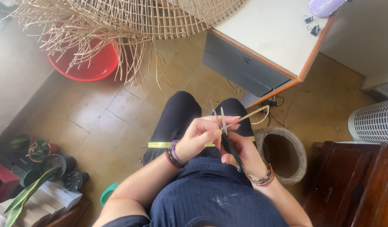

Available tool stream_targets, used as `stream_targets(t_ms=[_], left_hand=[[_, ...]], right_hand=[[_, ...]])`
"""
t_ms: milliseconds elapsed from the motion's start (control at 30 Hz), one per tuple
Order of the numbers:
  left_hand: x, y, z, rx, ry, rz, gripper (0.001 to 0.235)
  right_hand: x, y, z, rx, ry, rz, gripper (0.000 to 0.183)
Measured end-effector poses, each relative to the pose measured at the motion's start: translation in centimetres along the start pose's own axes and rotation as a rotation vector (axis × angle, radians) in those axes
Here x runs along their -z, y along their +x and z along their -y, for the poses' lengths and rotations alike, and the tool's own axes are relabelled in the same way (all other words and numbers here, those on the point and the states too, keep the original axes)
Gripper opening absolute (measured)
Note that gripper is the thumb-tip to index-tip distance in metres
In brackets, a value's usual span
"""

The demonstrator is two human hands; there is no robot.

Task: The person measures a length of wicker strip using a yellow tape measure, then repeatedly cuts the strip into shorter pieces with scissors. The cut pieces are gathered and placed on the nearby table.

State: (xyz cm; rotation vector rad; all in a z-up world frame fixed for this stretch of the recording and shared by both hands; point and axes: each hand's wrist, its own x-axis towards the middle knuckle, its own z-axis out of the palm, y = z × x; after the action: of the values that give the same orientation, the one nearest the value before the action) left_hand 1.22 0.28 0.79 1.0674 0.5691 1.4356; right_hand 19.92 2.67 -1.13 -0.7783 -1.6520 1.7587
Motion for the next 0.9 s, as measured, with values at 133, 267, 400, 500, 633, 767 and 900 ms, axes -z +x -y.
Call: stream_targets(t_ms=[133, 267, 400, 500, 633, 767, 900], left_hand=[[1.0, 0.2, 0.6, -0.02, -0.072, 0.076, 0.035], [2.5, 0.5, 1.0, -0.047, 0.092, 0.117, 0.036], [4.8, 0.7, 2.4, 0.069, 0.203, 0.101, 0.033], [4.6, 0.3, 2.3, 0.153, 0.147, 0.117, 0.034], [5.5, 0.9, 2.9, 0.176, 0.122, 0.133, 0.034], [7.0, 1.9, 3.4, 0.248, 0.118, 0.023, 0.036], [9.8, 1.8, 6.8, 0.622, 0.494, -0.003, 0.036]], right_hand=[[-0.2, 0.0, -0.3, 0.024, 0.09, 0.031, 0.046], [0.8, -0.4, -1.3, -0.048, 0.094, -0.004, 0.032], [2.2, -0.2, -1.6, -0.177, 0.014, -0.183, 0.029], [3.6, 1.3, -1.3, 0.027, -0.363, -0.476, 0.039], [4.7, 3.1, -0.6, 0.038, -0.475, -0.36, 0.046], [6.1, 4.1, -3.7, -0.225, -0.044, -0.249, 0.026], [6.8, 4.3, -4.9, -0.188, 0.061, -0.405, 0.021]])
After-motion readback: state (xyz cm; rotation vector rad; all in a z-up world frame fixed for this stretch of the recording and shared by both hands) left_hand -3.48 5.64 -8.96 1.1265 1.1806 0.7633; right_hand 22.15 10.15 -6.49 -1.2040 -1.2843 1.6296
